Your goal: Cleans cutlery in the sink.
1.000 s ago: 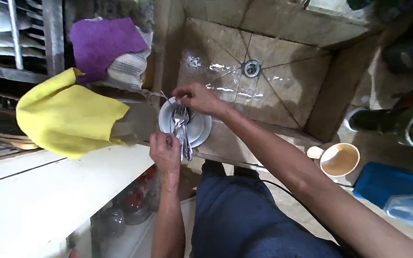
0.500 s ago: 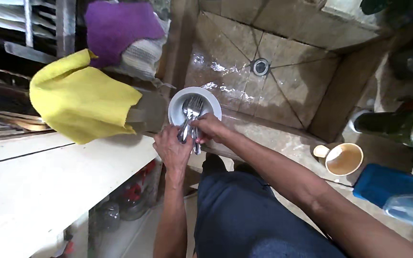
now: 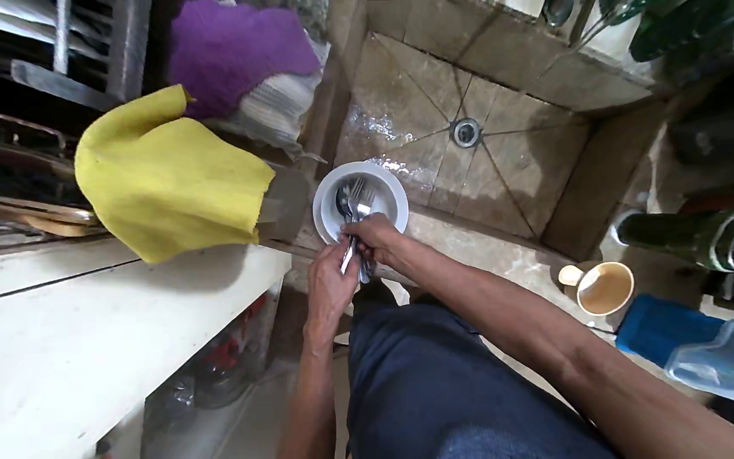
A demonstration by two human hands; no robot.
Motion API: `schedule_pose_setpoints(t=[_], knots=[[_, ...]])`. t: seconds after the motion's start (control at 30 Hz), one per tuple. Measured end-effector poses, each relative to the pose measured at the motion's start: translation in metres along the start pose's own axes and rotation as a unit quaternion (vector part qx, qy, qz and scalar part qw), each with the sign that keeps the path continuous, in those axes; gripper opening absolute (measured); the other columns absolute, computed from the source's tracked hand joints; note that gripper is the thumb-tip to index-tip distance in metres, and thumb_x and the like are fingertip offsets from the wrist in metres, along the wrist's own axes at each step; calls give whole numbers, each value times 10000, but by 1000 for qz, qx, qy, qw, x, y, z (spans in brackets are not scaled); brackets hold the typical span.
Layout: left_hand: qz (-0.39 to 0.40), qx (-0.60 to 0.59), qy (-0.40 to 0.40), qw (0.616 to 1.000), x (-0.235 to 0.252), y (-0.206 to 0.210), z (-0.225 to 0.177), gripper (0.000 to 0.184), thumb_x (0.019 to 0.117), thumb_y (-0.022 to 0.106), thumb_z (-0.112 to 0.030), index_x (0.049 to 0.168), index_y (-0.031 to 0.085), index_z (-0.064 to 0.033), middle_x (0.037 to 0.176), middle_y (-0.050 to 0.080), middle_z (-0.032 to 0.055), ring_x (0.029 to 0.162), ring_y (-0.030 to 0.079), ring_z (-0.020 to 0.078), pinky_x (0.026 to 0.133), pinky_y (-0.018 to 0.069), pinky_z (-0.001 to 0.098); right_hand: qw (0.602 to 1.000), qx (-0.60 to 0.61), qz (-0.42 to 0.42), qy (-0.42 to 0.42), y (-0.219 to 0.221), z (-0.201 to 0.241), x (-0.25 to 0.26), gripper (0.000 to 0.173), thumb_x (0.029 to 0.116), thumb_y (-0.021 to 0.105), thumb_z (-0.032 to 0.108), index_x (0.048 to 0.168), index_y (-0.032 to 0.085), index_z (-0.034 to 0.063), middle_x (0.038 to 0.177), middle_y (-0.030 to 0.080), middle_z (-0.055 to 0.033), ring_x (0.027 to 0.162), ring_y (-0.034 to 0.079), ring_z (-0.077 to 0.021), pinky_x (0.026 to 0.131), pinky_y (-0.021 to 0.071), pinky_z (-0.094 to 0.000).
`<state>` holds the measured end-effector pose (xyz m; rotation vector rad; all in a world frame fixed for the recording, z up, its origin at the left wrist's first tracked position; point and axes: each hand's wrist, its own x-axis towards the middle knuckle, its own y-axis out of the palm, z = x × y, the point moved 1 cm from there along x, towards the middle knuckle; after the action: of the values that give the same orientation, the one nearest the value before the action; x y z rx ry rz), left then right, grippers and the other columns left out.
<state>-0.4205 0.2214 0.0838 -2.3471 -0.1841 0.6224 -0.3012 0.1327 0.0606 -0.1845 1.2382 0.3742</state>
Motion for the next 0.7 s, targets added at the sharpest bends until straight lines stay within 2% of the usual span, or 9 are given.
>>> schedule_pose_setpoints(t=[0.07,0.17,0.23,0.3,0.37,0.43,0.5,0.6,0.7], knots=[[1,-18,-5,1000,-4,-6,0,390,968,679,-220,1341,682,-107,1157,716,87,949,703,192,844,594,430,1000,1,21,-1,0,-2,-3,152,974,669,192,986,605,55,663,571,-21,427,421,-64,391,369,-215],[-65,-90,-22,994,-7,-14,-7,277,970,709,-278,1173,731,-91,1035,744,56,830,722,120,763,626,348,998,-28,54,-32,-7,-6,-22,154,998,632,199,998,572,57,637,484,-10,431,370,-72,400,332,-225],[-106,-179,-27,978,-1,-16,-21,389,956,736,-258,1245,643,-14,1066,717,117,825,722,155,752,628,356,992,-67,68,-88,-19,-8,-42,174,1016,618,226,1007,622,53,667,538,-29,458,407,-84,422,347,-247],[-50,-267,-35,962,15,-16,-46,648,957,738,-279,1489,430,-77,1324,630,153,959,725,219,814,632,401,979,-112,72,-154,-39,-9,-65,220,1049,579,268,1063,653,61,752,618,-49,540,494,-109,487,413,-280],[29,-319,-30,947,38,-9,-77,759,931,759,-318,1565,347,-248,1345,644,109,904,717,236,727,617,411,966,-153,49,-203,-62,-5,-79,241,1061,567,259,1102,660,39,846,690,-79,667,613,-160,609,516,-355],[125,-368,-7,922,75,10,-112,644,968,707,-264,1537,408,-234,1244,680,113,939,704,237,782,606,422,946,-215,14,-241,-93,2,-83,248,1062,559,227,1137,653,11,893,722,-112,746,681,-216,711,568,-430],[211,-419,-3,883,116,41,-147,385,1038,595,-203,1406,552,-97,1007,722,96,800,697,186,697,600,343,918,-298,-27,-262,-132,12,-78,265,1056,551,243,1082,669,7,886,723,-133,778,706,-270,753,580,-511],[297,-427,-28,854,157,90,-196,281,1061,565,-249,1268,631,-69,851,628,11,705,616,112,661,563,281,895,-372,-73,-237,-199,33,-70,325,1022,555,313,1068,693,22,942,704,-191,883,694,-367,789,529,-628],[306,-424,-16,852,194,135,-233,274,1049,574,-233,1313,600,-162,927,600,9,703,585,116,625,541,281,938,-233,-72,-245,-254,41,-47,324,1018,589,263,1220,651,18,999,713,-160,865,699,-274,800,571,-510]])
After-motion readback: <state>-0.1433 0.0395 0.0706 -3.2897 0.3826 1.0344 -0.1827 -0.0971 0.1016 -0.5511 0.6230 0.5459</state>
